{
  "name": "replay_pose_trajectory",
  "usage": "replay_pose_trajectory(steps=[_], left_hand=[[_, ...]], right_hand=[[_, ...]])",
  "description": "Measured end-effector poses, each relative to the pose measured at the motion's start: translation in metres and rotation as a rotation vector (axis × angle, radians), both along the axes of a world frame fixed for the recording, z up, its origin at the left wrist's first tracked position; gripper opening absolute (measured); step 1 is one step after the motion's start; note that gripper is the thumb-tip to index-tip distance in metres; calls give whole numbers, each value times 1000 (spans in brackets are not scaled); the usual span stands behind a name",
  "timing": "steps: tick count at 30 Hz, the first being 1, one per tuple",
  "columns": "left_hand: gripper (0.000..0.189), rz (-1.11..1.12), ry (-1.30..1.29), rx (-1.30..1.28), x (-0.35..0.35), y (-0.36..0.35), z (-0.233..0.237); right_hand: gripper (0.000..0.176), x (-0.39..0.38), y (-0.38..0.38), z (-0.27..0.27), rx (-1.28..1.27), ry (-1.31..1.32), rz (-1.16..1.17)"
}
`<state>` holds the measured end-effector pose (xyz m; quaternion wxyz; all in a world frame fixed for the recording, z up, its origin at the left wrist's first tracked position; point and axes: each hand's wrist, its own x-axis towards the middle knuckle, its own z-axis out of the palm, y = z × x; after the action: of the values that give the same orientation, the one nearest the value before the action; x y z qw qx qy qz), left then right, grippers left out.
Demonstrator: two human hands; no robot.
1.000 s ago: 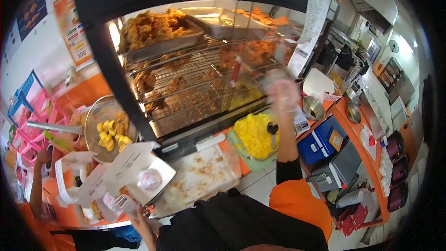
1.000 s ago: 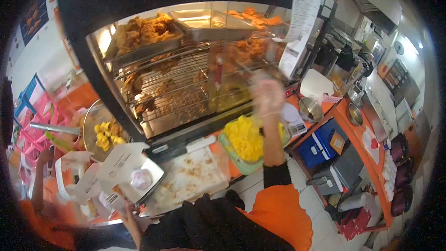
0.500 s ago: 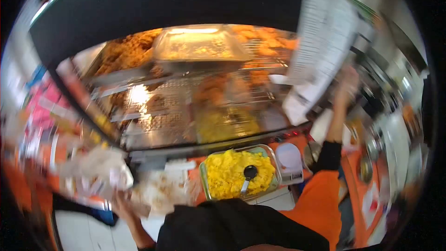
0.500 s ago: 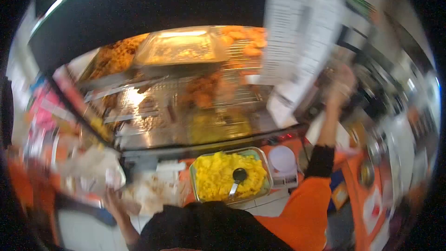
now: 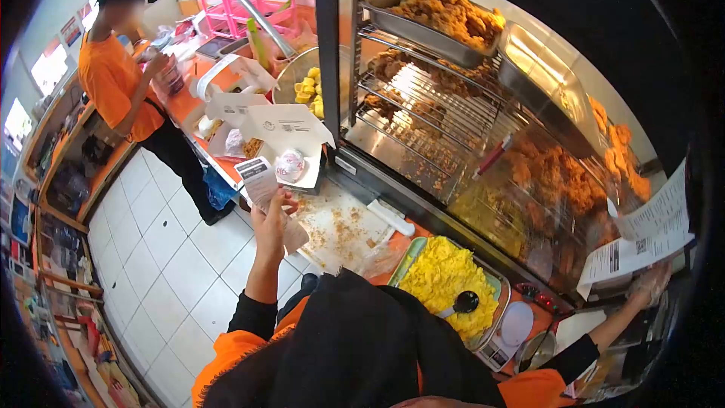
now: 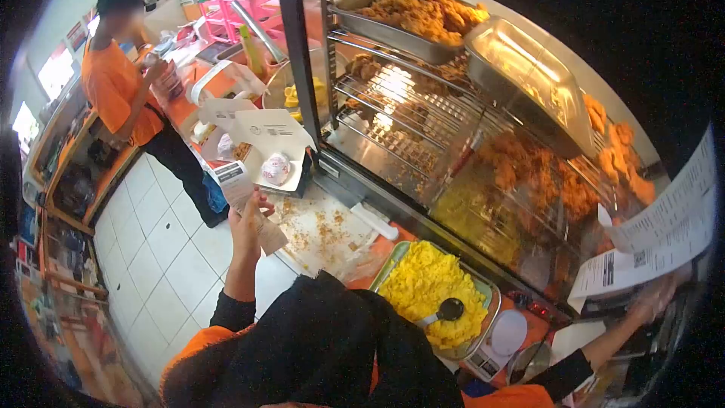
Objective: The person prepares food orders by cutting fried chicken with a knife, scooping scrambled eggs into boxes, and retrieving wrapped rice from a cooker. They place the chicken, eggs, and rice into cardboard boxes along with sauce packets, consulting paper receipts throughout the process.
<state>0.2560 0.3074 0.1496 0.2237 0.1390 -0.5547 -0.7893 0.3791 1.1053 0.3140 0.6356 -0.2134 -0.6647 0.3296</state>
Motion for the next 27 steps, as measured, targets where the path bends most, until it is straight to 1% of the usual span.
replay_pose_trajectory(steps=[3, 4, 5, 7, 8, 10, 12, 15, 17, 18, 19, 21, 23, 26, 27], left_hand=[[25, 45, 12, 31, 3, -13, -9], [26, 64, 18, 40, 6, -21, -10], [27, 84, 10, 33, 8, -29, -12], [30, 119, 0, 28, 7, -47, -15], [32, 137, 7, 14, 6, -56, -14], [31, 169, 51, 50, 1, -82, -22], [29, 218, 61, 101, -10, -108, -28], [28, 284, 108, 84, -32, -136, -9], [30, 271, 136, 84, -46, -163, -9], [31, 271, 159, 98, -54, -179, -12], [32, 268, 187, 111, -64, -197, -13], [38, 259, 209, 107, -80, -236, -19], [40, 279, 192, 59, -90, -281, -26], [40, 372, 94, 55, -89, -339, -26], [38, 390, 117, 24, -83, -359, -33]], right_hand=[[41, 13, -9, 15, -14, 16, -18], [42, 13, -32, 20, 11, 22, -25], [41, 15, -55, 23, 89, 22, -95], [39, 2, -140, 22, 305, 44, -182], [38, -3, -185, 18, 382, 45, -154], [36, -20, -290, 2, 514, 31, -26], [34, -42, -388, -15, 585, -24, 219], [31, -88, -536, -22, 747, -115, 654], [29, -137, -627, -18, 854, -120, 858], [28, -169, -673, -16, 879, -117, 920], [21, -204, -721, -9, 708, -153, 1040], [20, -288, -799, -5, 616, -231, 1019], [27, -386, -845, -16, 884, -356, 924], [30, -507, -896, -5, 908, -959, 848], [44, -557, -902, -21, 907, -1100, 725]])
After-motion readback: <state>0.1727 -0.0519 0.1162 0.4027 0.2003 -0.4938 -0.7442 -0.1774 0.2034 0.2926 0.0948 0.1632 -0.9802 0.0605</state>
